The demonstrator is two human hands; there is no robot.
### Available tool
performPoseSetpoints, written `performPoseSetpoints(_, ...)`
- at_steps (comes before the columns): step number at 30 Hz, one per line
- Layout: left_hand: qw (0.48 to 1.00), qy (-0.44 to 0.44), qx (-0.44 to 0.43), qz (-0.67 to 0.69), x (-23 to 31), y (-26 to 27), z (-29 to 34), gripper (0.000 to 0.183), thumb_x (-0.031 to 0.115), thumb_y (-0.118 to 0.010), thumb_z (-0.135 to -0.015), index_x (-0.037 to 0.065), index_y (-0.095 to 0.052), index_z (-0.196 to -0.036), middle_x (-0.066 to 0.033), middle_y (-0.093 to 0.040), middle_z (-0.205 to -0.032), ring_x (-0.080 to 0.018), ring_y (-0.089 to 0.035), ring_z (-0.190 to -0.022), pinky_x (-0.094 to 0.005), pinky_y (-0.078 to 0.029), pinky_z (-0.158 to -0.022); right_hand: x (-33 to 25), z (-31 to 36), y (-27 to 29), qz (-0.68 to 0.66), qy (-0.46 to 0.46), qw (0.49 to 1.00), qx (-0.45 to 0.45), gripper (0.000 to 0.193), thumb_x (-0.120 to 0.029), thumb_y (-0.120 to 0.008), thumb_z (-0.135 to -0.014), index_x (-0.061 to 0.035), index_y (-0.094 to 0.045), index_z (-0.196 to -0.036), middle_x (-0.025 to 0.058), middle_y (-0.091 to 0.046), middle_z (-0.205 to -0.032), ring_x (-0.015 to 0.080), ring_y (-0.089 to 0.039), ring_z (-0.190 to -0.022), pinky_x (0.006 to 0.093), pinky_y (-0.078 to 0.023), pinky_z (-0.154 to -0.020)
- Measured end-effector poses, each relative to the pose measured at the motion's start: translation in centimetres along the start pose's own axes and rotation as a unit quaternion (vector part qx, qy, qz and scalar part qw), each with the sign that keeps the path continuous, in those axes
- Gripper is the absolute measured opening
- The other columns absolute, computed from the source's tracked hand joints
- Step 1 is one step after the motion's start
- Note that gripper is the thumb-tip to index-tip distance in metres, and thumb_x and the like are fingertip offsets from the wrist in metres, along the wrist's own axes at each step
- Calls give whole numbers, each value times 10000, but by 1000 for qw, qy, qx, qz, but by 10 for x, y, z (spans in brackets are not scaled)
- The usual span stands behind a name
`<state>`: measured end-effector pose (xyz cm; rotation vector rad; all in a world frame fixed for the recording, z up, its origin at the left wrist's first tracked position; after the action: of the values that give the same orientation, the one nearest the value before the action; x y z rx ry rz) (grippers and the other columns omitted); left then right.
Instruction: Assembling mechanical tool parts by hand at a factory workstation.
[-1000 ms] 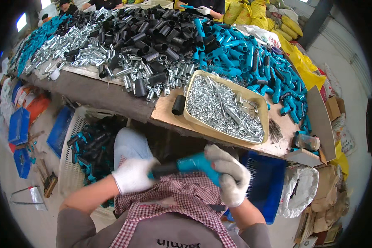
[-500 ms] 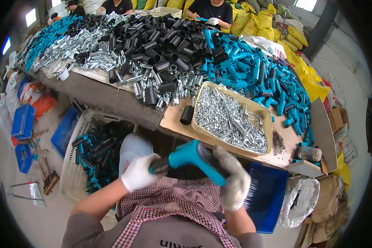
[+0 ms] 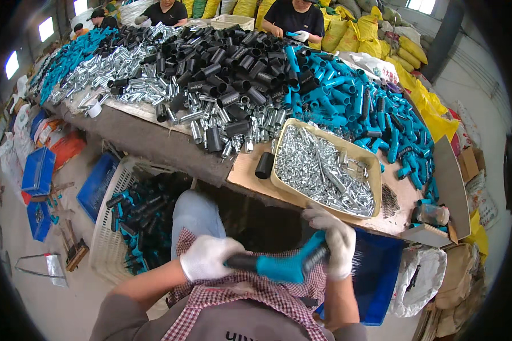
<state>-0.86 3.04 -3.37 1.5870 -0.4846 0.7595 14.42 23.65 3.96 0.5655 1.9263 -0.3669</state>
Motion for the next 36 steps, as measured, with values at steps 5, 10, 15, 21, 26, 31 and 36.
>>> performPoseSetpoints(5,986,123,-104,-48,-18,-19,-2,381,365,-690,-852,48,-664,-1062,-203,-705,-879,-400,-699,-829,-479,-555,-728,-24,5,-41,274,136,949,-80,227,-218,-748,-818,-12,-723,-911,175,-711,-975,287,-703,-908,413,-551,-801)
performPoseSetpoints(10,958,-40,-103,-265,25,26,-19,154,199,-632,-805,106,-623,-928,-100,-656,-767,-303,-699,-700,-431,-566,-621,79,1,-3,406,-179,866,-231,327,-300,-587,-954,-13,-739,-993,194,-713,-870,348,-705,-800,405,-556,-750)
performPoseSetpoints(15,929,-165,-107,-312,32,18,-58,100,202,-587,-852,117,-620,-892,-79,-674,-861,-258,-685,-779,-385,-553,-656,83,19,-62,61,-171,937,-297,612,-388,-597,-983,-20,-443,-1447,184,-680,-1068,289,-682,-926,362,-518,-862)
performPoseSetpoints(21,917,-184,249,-250,2,85,-93,285,183,-691,-752,112,-656,-1025,-92,-625,-1025,-311,-621,-938,-417,-518,-783,81,23,-26,69,-363,910,-186,651,-214,-718,-868,-35,-461,-1439,82,-648,-927,122,-609,-816,283,-512,-773)
performPoseSetpoints(26,920,124,250,-277,-80,102,-132,328,258,-677,-851,93,-625,-1130,-114,-646,-1059,-328,-650,-996,-437,-533,-849,86,27,-34,-133,-253,954,-92,533,-233,-673,-908,-12,-461,-1343,65,-620,-922,128,-581,-780,280,-494,-723)
performPoseSetpoints(31,894,205,194,-349,-84,105,-157,285,254,-685,-844,104,-616,-1077,-125,-656,-1009,-331,-671,-939,-443,-550,-798,83,21,-47,-165,-232,949,-138,619,-449,-644,-935,-7,-498,-1342,65,-620,-925,123,-583,-786,283,-497,-732)
performPoseSetpoints(36,891,184,166,-381,-86,105,-157,285,249,-679,-837,109,-627,-1081,-124,-661,-1026,-328,-674,-939,-444,-553,-813,75,24,-49,-136,-246,950,-134,557,-292,-666,-924,-9,-506,-1377,63,-627,-953,125,-592,-792,288,-511,-740)
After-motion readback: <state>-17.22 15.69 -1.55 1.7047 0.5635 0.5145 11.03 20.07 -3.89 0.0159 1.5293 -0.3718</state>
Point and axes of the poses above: each hand's wrist, its own z-axis away from the middle knuckle, its own y-axis out of the back of the hand, x = y × z, the point moved 4 cm from there along -z, towards the middle knuckle
